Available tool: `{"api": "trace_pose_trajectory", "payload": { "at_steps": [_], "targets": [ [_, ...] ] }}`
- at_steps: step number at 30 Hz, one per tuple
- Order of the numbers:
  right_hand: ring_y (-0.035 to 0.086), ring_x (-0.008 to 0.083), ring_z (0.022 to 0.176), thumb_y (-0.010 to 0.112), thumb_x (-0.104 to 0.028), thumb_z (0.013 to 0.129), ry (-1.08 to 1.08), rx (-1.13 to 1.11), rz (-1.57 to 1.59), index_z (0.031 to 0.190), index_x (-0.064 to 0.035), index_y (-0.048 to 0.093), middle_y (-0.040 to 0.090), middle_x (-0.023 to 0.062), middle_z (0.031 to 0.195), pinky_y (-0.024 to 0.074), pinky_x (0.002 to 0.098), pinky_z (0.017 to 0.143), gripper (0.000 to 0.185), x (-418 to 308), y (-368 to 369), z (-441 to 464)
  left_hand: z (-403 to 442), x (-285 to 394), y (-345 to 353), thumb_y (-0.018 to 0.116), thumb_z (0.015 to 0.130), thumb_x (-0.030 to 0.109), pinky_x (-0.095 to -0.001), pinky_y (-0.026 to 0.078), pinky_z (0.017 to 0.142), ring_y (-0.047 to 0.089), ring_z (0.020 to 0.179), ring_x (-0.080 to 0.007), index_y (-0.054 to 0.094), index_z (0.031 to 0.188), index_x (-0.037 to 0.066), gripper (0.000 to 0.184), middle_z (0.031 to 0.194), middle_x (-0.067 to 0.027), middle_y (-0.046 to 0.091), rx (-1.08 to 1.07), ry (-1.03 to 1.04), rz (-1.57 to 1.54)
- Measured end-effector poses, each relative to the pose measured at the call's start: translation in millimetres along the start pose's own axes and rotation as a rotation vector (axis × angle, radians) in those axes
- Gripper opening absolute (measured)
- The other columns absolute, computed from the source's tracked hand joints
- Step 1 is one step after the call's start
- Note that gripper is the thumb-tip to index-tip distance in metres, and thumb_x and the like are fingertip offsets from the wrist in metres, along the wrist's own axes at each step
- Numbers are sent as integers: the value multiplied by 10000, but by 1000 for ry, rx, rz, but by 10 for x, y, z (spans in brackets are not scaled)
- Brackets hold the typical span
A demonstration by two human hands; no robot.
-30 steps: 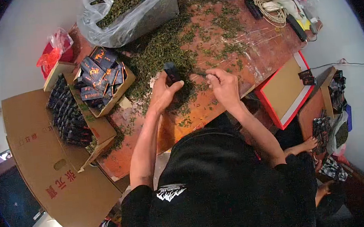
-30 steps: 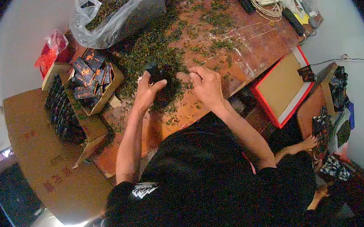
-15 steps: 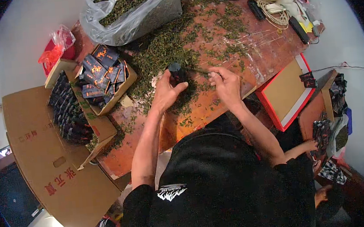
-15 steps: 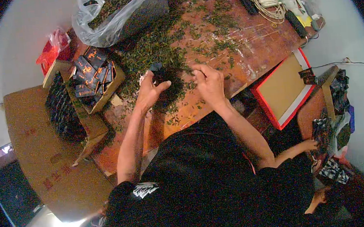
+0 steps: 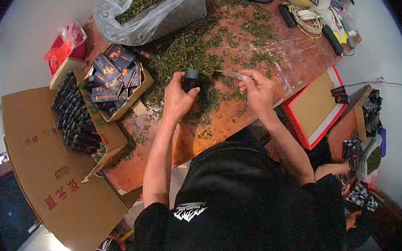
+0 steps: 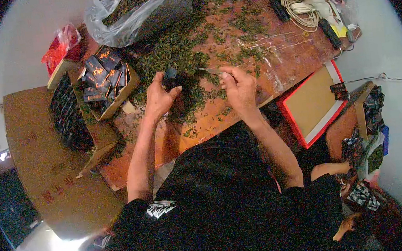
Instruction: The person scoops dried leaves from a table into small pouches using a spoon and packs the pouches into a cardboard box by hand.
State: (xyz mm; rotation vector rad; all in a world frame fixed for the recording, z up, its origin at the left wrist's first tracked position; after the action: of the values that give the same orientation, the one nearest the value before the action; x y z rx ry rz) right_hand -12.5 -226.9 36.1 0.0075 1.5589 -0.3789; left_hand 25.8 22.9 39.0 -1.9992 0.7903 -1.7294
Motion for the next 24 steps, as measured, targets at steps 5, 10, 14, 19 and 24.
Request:
{"api": "trace_pose_trajectory", "payload": {
  "at_steps": [5, 10, 14, 19, 24],
  "targets": [
    [683, 108, 729, 601, -45, 976, -30, -1, 133, 1096, 28, 712, 737, 96, 889, 562, 263, 642, 178, -125, -79, 3, 41, -89, 46, 793, 768, 198, -428, 525, 880, 699, 996, -372, 547, 1226, -46, 574, 1090, -244, 701, -29, -24, -14],
    [684, 103, 727, 608, -36, 971, -27, 24, 64, 1086, 26, 718, 734, 87, 886, 563, 251, 631, 171, -422, -167, 28, 45, -56, 60, 806, 759, 208, -448, 529, 915, 682, 1050, -416, 552, 1234, -45, 595, 1115, -272, 693, 24, 32, 30],
    [694, 105, 721, 620, -27, 958, -94, 18, 28, 1067, 18, 730, 730, 76, 867, 566, 247, 619, 161, -564, -187, 68, 53, -33, 98, 814, 756, 214, -461, 521, 936, 671, 1063, -430, 559, 1231, -41, 596, 1107, -272, 693, 43, 46, 80],
    [704, 117, 701, 635, -13, 940, -137, 3, -53, 1042, 11, 731, 727, 85, 864, 569, 260, 613, 142, -710, -156, 64, 112, -74, 180, 829, 758, 250, -468, 513, 954, 663, 1082, -429, 562, 1248, -30, 625, 1136, -272, 686, 12, 34, 55],
    [712, 214, 707, 638, 21, 903, -332, -27, -231, 1014, 4, 720, 709, 143, 861, 553, 314, 620, 139, -818, -131, 66, 111, 24, 161, 839, 765, 302, -477, 509, 986, 647, 1131, -436, 541, 1306, -23, 698, 1213, -290, 662, -20, 25, 91]
  ]
}}
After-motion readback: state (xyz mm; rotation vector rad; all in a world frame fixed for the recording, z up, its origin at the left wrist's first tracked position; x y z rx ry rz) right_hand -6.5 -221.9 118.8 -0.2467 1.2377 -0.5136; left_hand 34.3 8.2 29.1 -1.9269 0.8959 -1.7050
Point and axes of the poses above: each hand's wrist, its own z-axis towards the middle knuckle, its own y-axis out of the palm, x = y × z, the point moved 2 cm from there along z, towards the middle knuckle
